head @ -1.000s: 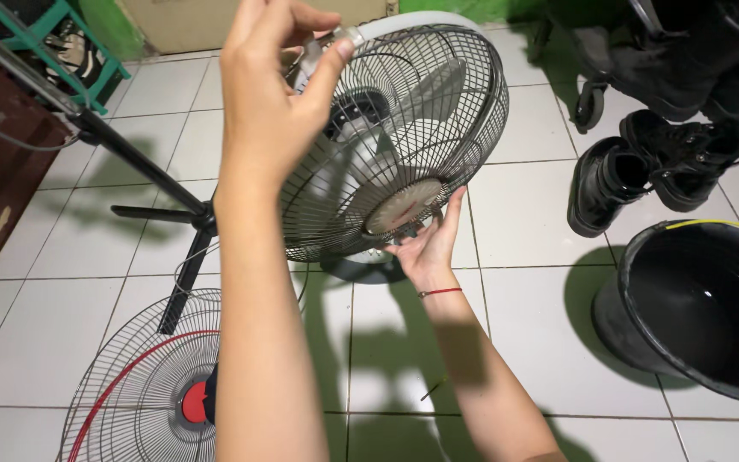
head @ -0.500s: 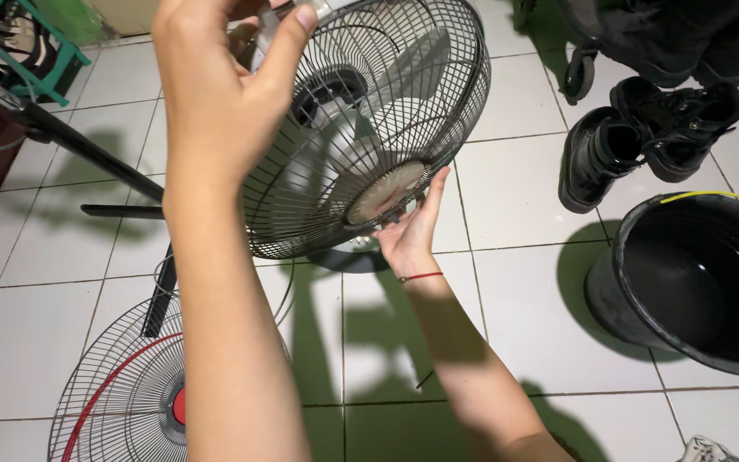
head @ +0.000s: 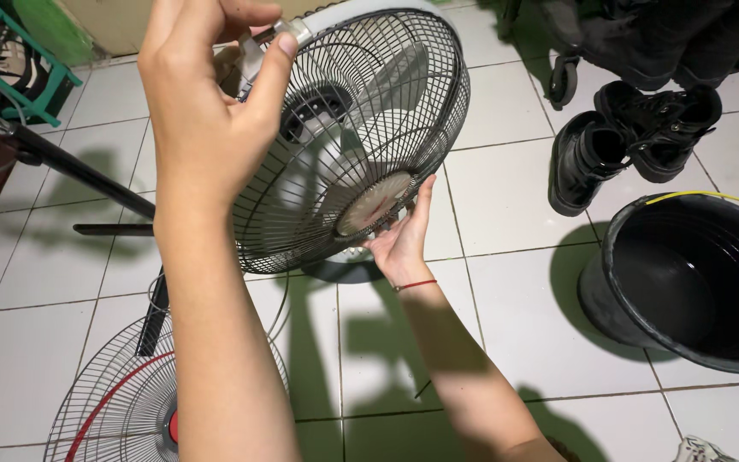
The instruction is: The person assembles a standing fan by attaching the front grille to the fan head and securing it with a screw. They use a screwdriver to tighten the screw and ensure the grille is properly fixed.
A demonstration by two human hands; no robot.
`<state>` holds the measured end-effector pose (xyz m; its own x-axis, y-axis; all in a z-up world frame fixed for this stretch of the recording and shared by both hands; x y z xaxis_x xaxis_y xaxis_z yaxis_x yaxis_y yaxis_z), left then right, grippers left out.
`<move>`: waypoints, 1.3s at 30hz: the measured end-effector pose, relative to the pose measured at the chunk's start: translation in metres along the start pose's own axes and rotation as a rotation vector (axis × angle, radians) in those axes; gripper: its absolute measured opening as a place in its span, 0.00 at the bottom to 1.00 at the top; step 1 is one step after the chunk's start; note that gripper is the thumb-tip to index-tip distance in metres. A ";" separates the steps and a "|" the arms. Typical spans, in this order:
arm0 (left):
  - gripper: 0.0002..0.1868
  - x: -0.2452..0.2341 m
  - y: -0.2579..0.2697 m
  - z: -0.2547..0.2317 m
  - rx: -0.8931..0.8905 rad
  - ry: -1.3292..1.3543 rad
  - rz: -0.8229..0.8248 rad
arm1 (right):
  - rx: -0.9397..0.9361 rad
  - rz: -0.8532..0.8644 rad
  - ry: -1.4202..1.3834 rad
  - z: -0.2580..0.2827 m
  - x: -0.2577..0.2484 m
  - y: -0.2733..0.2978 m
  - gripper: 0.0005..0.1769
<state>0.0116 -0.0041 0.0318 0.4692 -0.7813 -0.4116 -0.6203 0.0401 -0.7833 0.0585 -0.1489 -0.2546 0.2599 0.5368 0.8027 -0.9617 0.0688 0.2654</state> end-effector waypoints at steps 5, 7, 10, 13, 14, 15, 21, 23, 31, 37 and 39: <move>0.05 0.000 -0.003 -0.006 0.000 -0.071 -0.027 | -0.001 0.110 0.020 0.004 0.003 -0.002 0.75; 0.05 0.001 -0.003 -0.008 -0.045 -0.070 -0.029 | 0.002 0.083 0.022 0.003 0.001 -0.001 0.73; 0.08 0.001 -0.006 -0.009 -0.125 -0.100 -0.034 | 0.004 0.047 -0.001 -0.001 0.002 0.000 0.73; 0.09 0.001 -0.007 -0.007 -0.224 -0.131 -0.030 | -0.011 -0.009 -0.058 -0.004 0.003 0.000 0.71; 0.09 0.001 -0.006 -0.009 -0.152 -0.116 -0.032 | -0.016 -0.033 -0.080 -0.005 0.002 0.001 0.71; 0.08 0.001 -0.005 -0.012 -0.079 -0.100 -0.031 | -0.025 -0.030 -0.089 -0.006 0.001 0.002 0.70; 0.24 -0.002 -0.004 -0.012 -0.004 -0.122 -0.020 | -0.054 0.015 -0.140 -0.009 0.005 0.003 0.69; 0.29 -0.002 -0.004 -0.010 -0.010 -0.131 -0.009 | -0.056 0.005 -0.141 -0.009 0.004 0.003 0.68; 0.35 -0.003 -0.004 0.000 -0.028 -0.121 0.013 | -0.068 -0.057 -0.133 -0.010 0.005 0.007 0.68; 0.36 0.000 -0.007 -0.003 -0.073 -0.086 0.081 | -0.095 -0.113 -0.115 -0.009 0.007 0.008 0.66; 0.36 0.000 -0.008 -0.004 -0.120 -0.070 0.104 | -0.103 -0.151 -0.109 -0.011 0.006 0.008 0.64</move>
<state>0.0139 -0.0064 0.0399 0.4392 -0.7311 -0.5221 -0.7364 0.0399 -0.6754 0.0514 -0.1363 -0.2536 0.4043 0.4199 0.8125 -0.9135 0.2300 0.3356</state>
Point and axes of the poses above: each hand's wrist, its own y-axis away from the middle knuckle, its own x-axis out of the palm, z = x × y, the point moved 4 cm from there along -y, towards the middle knuckle, and after that the axes turned 14 degrees about -x, right-handed, at the moved point
